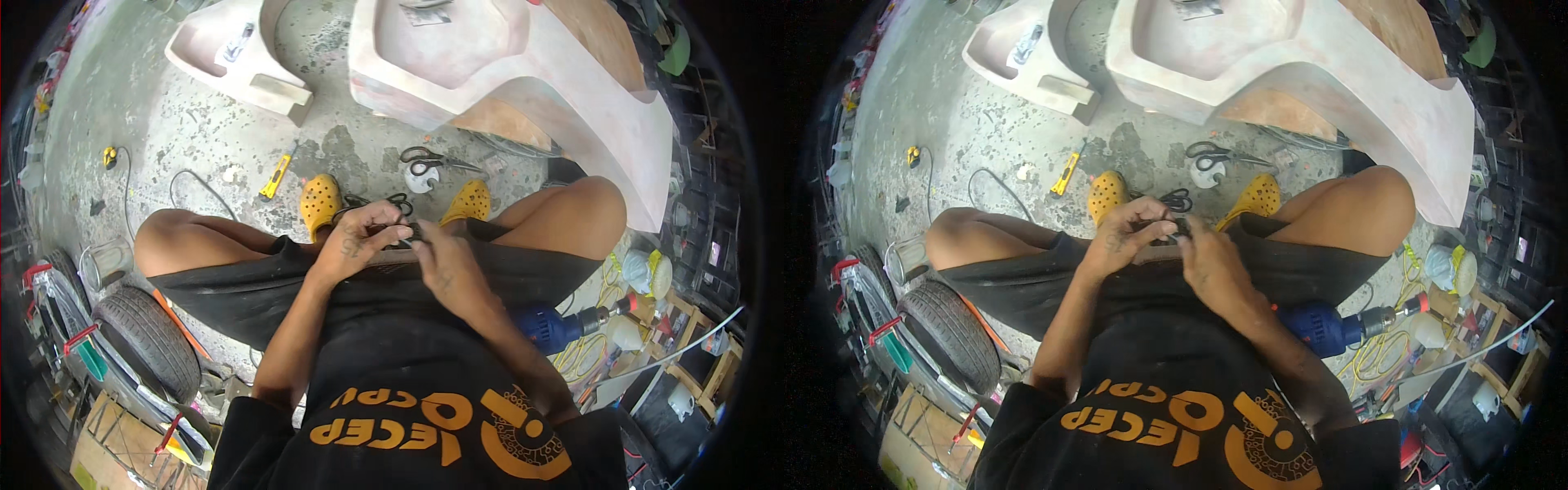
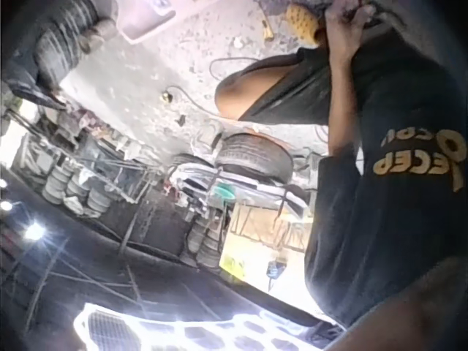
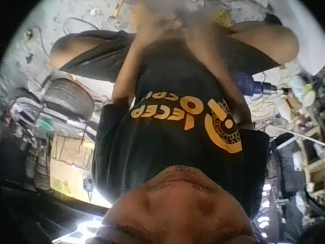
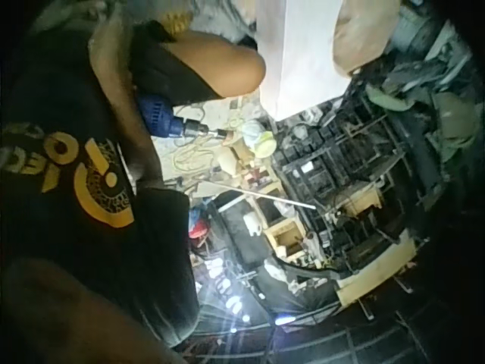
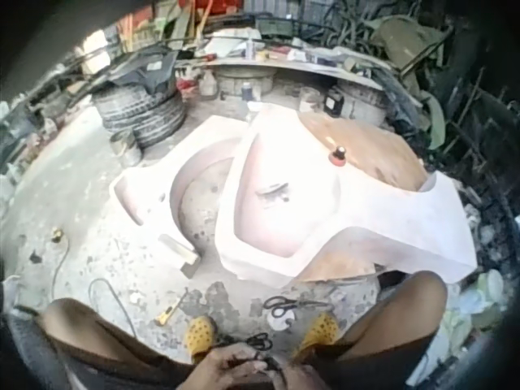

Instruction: Cutting sandpaper and repairing the power cord and plug of a hand drill.

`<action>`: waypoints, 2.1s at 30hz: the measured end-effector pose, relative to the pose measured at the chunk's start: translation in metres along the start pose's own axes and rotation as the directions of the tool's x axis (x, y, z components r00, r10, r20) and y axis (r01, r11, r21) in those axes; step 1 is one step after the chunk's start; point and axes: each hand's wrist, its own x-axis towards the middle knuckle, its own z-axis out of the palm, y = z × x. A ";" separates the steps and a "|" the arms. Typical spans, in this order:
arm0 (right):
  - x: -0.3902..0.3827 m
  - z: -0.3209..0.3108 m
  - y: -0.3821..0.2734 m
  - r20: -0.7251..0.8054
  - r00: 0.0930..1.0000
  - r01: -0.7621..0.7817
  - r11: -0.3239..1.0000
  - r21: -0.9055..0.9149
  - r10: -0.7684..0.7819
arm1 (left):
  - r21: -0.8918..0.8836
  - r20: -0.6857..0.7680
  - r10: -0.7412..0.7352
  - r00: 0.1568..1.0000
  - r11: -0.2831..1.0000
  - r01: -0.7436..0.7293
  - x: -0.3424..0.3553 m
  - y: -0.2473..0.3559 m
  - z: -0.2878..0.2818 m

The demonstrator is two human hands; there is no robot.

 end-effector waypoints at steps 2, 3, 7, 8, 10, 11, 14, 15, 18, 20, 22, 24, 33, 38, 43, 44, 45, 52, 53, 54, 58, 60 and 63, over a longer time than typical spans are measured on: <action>0.010 0.005 -0.001 -0.075 0.986 0.156 0.985 0.074 -0.150 | 0.038 -0.041 0.109 0.993 0.993 -0.108 -0.009 -0.002 -0.003; 0.010 0.008 0.013 -0.119 0.985 0.129 0.991 0.040 -0.123 | 0.109 -0.038 0.161 0.986 0.982 -0.156 -0.009 -0.003 -0.004; -0.002 -0.022 0.026 -0.017 0.999 -0.032 0.962 0.271 0.038 | 0.129 0.021 0.412 0.911 0.903 -0.411 0.009 -0.001 0.014; -0.003 -0.022 0.029 0.022 0.999 -0.053 0.934 0.353 0.048 | 0.159 0.018 0.419 0.908 0.895 -0.417 0.013 -0.013 0.014; 0.001 -0.019 0.023 0.080 0.996 -0.074 0.905 0.418 0.044 | 0.194 -0.006 0.433 0.901 0.885 -0.424 0.004 -0.020 0.009; 0.002 -0.015 0.017 0.087 0.993 -0.111 0.869 0.482 0.079 | 0.118 -0.026 0.323 0.946 0.941 -0.318 -0.002 -0.018 0.005; 0.005 -0.012 -0.006 0.102 0.985 -0.174 0.826 0.536 0.141 | 0.025 -0.054 0.218 0.975 0.976 -0.216 -0.007 -0.013 0.004; 0.006 -0.012 -0.011 0.110 0.979 -0.206 0.818 0.537 0.174 | 0.014 -0.067 0.214 0.974 0.977 -0.214 -0.008 -0.012 0.004; 0.008 -0.010 0.008 0.022 0.998 -0.061 0.879 0.473 0.057 | 0.187 -0.064 0.290 0.955 0.943 -0.274 -0.003 -0.015 0.008; 0.011 -0.012 0.025 -0.028 0.998 0.067 0.928 0.365 -0.061 | 0.264 -0.085 0.339 0.937 0.914 -0.307 -0.002 -0.015 0.014; 0.012 -0.009 0.036 -0.060 0.982 0.190 0.951 0.246 -0.181 | 0.338 -0.105 0.388 0.916 0.880 -0.334 -0.003 -0.017 0.022; 0.015 -0.008 0.042 -0.096 0.975 0.215 0.964 0.154 -0.202 | 0.364 -0.144 0.393 0.908 0.875 -0.320 -0.004 -0.021 0.030; 0.017 -0.017 0.017 0.011 0.999 0.048 0.992 0.114 -0.050 | 0.692 0.000 0.703 0.711 0.514 -0.507 -0.010 -0.025 0.026; 0.009 -0.025 0.011 0.093 0.984 -0.173 0.949 0.264 0.153 | 0.381 0.091 0.485 0.870 0.790 -0.480 -0.007 -0.004 0.011; 0.004 -0.024 0.012 0.042 0.978 -0.204 0.881 0.426 0.206 | 0.337 0.075 0.460 0.885 0.824 -0.456 -0.007 -0.003 0.022; 0.005 -0.023 0.012 0.022 0.966 -0.236 0.849 0.472 0.256 | 0.360 0.076 0.446 0.892 0.822 -0.442 -0.009 -0.001 0.024; 0.006 -0.022 0.013 0.013 0.965 -0.237 0.847 0.476 0.263 | 0.355 0.087 0.445 0.891 0.822 -0.445 -0.009 0.000 0.024; 0.006 -0.010 0.016 -0.145 0.989 0.066 0.983 0.173 -0.041 | 0.334 0.023 0.399 0.916 0.861 -0.384 -0.020 -0.003 0.025; 0.005 -0.012 0.011 -0.154 0.984 0.110 0.982 0.153 -0.086 | 0.386 -0.003 0.403 0.915 0.845 -0.371 -0.022 -0.002 0.027; 0.005 -0.013 0.008 -0.162 0.978 0.153 0.979 0.131 -0.131 | 0.437 -0.029 0.407 0.913 0.827 -0.355 -0.023 -0.001 0.029; 0.004 -0.013 0.009 -0.176 0.966 0.208 0.974 0.094 -0.190 | 0.550 0.053 0.518 0.854 0.698 -0.458 -0.018 -0.003 0.032; 0.004 -0.017 0.013 -0.157 0.962 0.239 0.968 0.077 -0.225 | 0.593 0.106 0.585 0.804 0.612 -0.523 -0.016 0.002 0.033; 0.003 -0.015 0.009 -0.175 0.975 0.160 0.981 0.106 -0.140 | 0.408 0.040 0.427 0.903 0.818 -0.405 -0.016 0.003 0.032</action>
